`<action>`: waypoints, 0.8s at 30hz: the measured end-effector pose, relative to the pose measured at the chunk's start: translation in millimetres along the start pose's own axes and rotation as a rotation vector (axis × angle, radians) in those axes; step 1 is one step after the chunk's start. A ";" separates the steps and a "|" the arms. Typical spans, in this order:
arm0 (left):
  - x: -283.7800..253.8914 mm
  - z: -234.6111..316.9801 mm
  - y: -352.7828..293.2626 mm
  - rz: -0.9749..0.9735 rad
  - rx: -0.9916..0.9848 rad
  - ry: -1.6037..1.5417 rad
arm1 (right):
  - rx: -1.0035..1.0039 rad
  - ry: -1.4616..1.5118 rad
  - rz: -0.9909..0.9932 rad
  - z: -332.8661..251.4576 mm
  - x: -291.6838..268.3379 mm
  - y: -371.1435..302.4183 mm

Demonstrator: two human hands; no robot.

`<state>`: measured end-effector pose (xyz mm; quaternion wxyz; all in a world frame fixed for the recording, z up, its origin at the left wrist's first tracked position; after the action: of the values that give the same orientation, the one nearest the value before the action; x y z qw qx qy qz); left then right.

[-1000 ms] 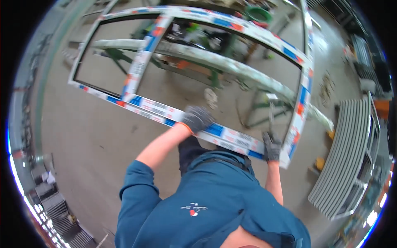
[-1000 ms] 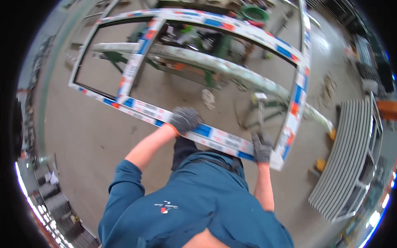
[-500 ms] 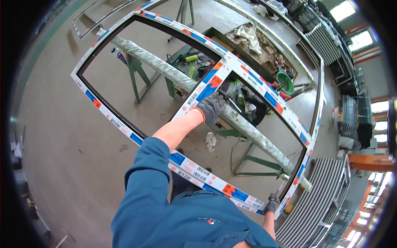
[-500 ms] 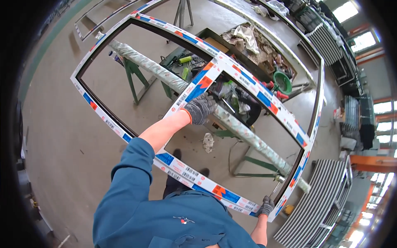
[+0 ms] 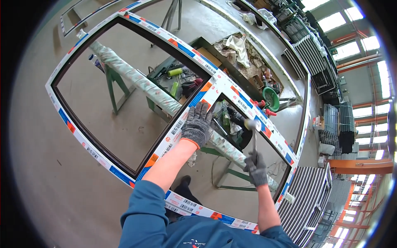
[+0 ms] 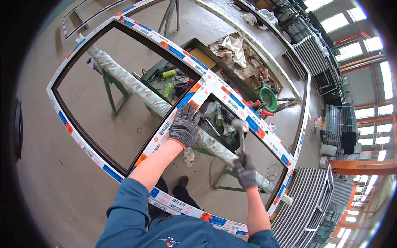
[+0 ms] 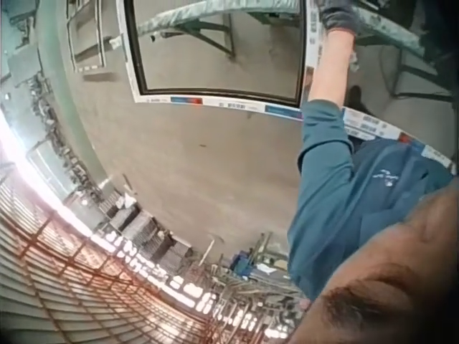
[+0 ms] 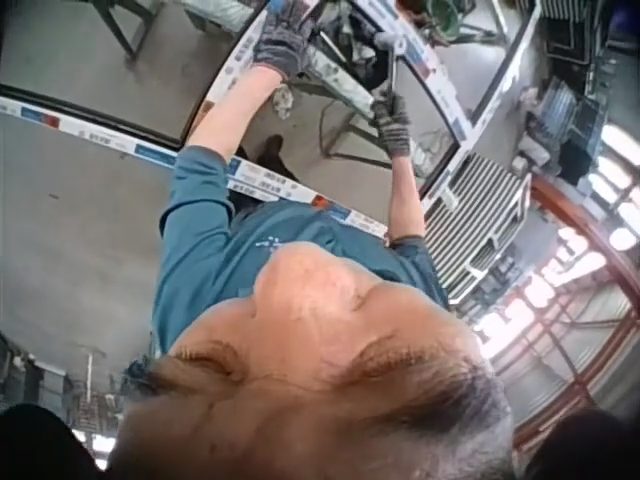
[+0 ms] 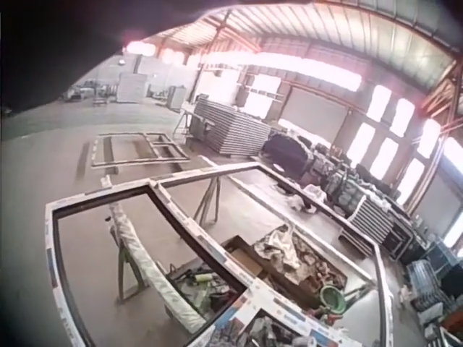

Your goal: Assembling a metal window frame by applying sealant and using a mallet to fit components.

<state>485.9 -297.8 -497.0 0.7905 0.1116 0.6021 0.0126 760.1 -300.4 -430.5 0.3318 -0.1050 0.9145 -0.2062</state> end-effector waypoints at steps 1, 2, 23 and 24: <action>-1.5 2.9 1.4 0.011 0.000 -0.011 | -0.097 -0.126 -0.016 -29.0 9.3 16.7; 1.4 2.6 -0.6 -0.015 0.004 0.004 | -0.196 -0.251 -0.039 -52.9 23.5 30.3; 12.9 1.4 -6.0 -0.152 0.014 0.072 | -1.672 -1.108 0.145 -189.8 125.8 41.0; 13.4 -1.4 -12.1 -0.152 0.006 0.066 | -0.986 -0.836 -0.010 -221.0 113.2 66.4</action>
<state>486.8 -307.2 -512.3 0.7685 0.0673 0.6347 -0.0455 527.0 -210.4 -370.5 0.5717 -0.3207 0.6951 0.2950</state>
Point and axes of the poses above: each hand's wrist, its own y-axis towards the middle knuckle, its own x-axis out of the palm, z = x × y, the point moved 10 cm from there along y, towards the middle knuckle, and after that the axes turned 15 degrees about x, right-handed, at the moved point
